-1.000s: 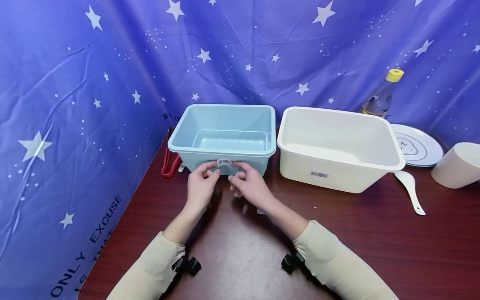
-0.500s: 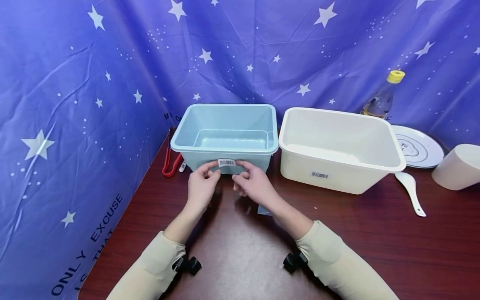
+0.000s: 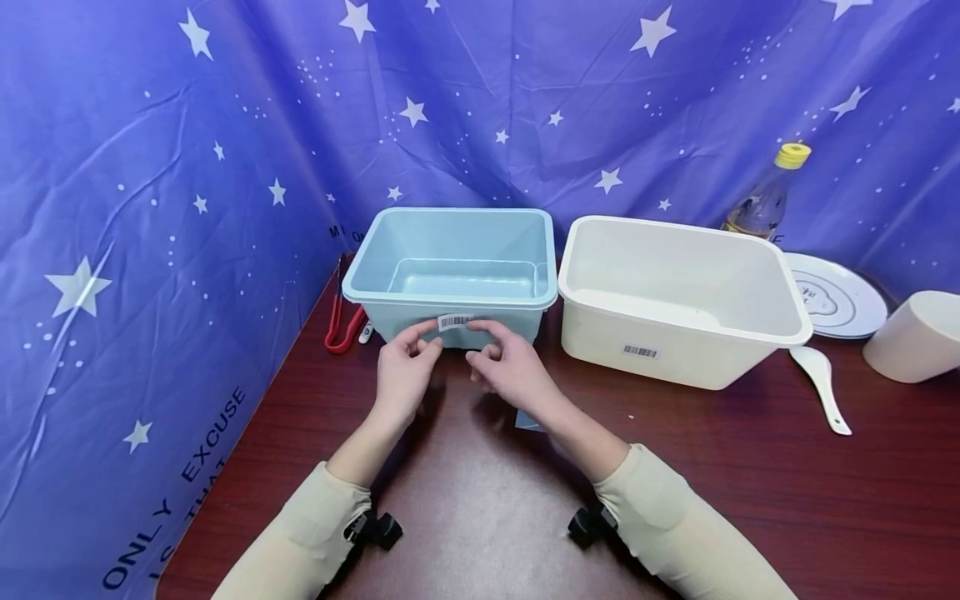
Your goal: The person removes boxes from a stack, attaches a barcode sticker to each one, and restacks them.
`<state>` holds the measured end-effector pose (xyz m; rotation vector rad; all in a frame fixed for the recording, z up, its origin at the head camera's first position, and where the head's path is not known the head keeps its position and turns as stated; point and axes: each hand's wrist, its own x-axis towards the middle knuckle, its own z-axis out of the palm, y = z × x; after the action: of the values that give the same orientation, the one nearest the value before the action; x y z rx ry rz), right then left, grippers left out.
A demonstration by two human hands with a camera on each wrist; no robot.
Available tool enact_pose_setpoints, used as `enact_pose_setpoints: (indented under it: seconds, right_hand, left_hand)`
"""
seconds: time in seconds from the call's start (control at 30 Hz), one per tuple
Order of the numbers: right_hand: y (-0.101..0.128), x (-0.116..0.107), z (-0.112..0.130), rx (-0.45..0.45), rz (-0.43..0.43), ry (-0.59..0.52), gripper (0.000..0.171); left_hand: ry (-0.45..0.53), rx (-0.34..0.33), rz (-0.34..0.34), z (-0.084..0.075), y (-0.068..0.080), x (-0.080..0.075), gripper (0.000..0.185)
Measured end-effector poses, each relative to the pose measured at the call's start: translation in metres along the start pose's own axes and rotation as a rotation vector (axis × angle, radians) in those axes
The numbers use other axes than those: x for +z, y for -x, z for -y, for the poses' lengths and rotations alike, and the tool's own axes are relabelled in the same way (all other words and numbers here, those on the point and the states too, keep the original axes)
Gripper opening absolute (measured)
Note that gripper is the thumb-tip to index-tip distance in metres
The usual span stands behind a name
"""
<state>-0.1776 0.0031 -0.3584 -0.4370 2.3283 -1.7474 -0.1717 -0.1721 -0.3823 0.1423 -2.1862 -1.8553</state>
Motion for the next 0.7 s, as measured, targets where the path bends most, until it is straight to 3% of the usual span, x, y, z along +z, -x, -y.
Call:
enact_pose_setpoints:
  seconds: [0.23,0.37,0.47,0.57,0.7]
  right_hand:
    - [-0.004,0.001,-0.006,0.018,0.093,-0.038,0.058]
    - [-0.003,0.001,-0.005,0.027,0.100,-0.034,0.061]
    - [-0.003,0.001,-0.005,0.032,0.107,-0.032,0.063]
    - [-0.003,0.002,-0.005,0.033,0.108,-0.030,0.063]
    - [-0.003,0.002,-0.006,0.028,0.106,-0.027,0.063]
  left_hand:
    - [0.011,0.004,0.005,0.000,0.000,0.000,0.031]
    - [-0.061,0.059,0.001,-0.002,0.001,0.000,0.031]
    - [-0.210,0.138,-0.002,-0.003,0.004,-0.001,0.033]
    - [-0.423,0.202,-0.006,-0.006,0.008,-0.001,0.038]
    - [-0.652,0.248,-0.022,-0.009,0.012,0.000,0.044]
